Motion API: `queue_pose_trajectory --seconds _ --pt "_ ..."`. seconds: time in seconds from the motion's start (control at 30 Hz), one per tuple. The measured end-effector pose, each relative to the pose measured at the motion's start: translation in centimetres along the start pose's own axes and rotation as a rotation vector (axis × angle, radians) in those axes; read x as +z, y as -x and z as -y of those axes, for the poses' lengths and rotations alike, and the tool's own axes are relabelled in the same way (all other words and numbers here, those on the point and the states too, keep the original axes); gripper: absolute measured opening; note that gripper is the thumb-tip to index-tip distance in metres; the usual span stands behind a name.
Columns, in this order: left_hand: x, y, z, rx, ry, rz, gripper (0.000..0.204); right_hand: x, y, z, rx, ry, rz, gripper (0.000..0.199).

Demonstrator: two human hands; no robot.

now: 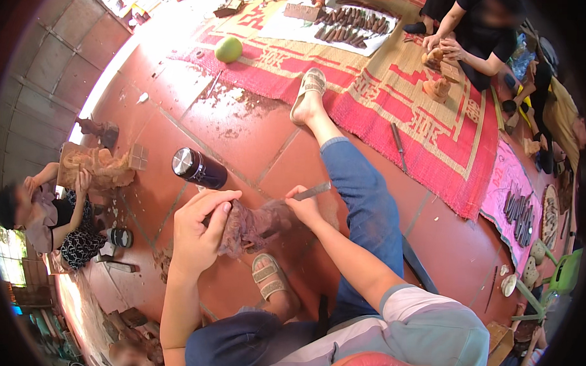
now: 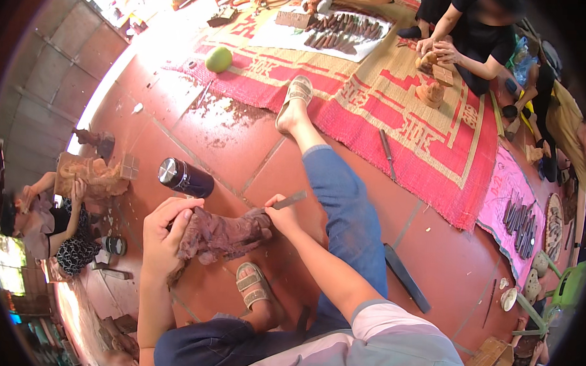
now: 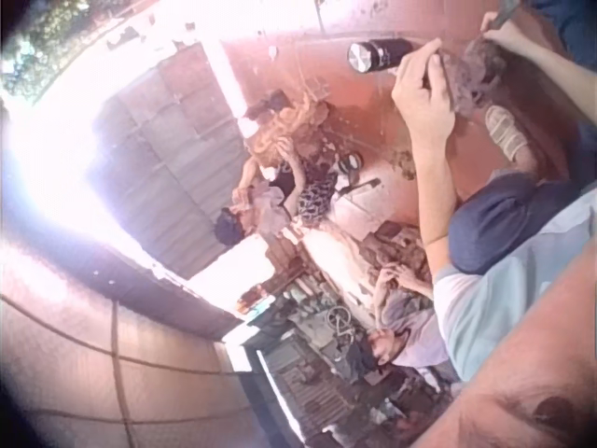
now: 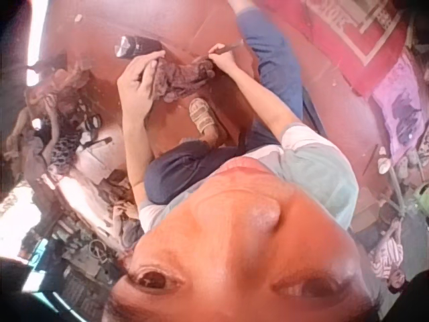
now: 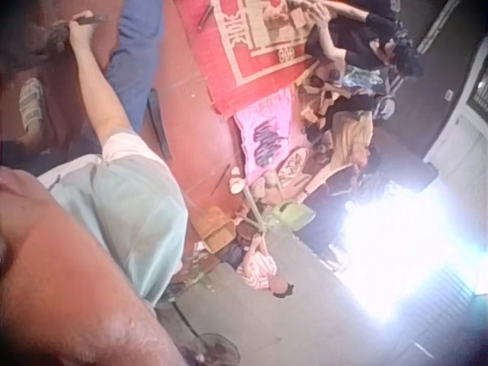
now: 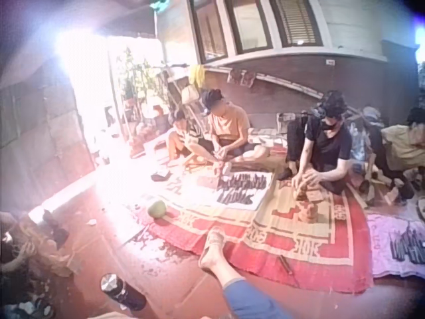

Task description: The person sits on the floor and carves a small wooden object using a knife. They rotate the object and scrape its surface repeatedly while other people work nearby.

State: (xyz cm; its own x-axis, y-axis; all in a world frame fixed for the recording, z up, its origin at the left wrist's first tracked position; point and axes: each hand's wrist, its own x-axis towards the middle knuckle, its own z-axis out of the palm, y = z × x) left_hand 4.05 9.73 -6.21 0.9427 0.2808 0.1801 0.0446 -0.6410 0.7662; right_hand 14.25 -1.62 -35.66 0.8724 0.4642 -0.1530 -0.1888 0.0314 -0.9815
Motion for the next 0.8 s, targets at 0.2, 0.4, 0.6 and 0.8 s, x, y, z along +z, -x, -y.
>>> queue_pose_trajectory --seconds 0.2,0.4,0.6,0.8 --pt "0.2 -0.1 0.0 0.009 0.021 -0.001 0.018 1.0 0.6 2.1 -0.037 0.215 0.040 0.011" --pt "0.4 -0.1 0.0 0.044 0.001 -0.018 0.017 0.4 0.1 0.9 -0.049 0.123 -0.033 0.006" --pt "0.5 -0.1 0.6 0.045 0.019 -0.026 0.016 0.2 0.2 1.4 0.050 0.178 0.005 0.009" --pt "0.1 0.0 0.0 -0.057 0.041 0.020 0.018 0.9 0.4 0.7 -0.030 0.201 0.005 0.006"
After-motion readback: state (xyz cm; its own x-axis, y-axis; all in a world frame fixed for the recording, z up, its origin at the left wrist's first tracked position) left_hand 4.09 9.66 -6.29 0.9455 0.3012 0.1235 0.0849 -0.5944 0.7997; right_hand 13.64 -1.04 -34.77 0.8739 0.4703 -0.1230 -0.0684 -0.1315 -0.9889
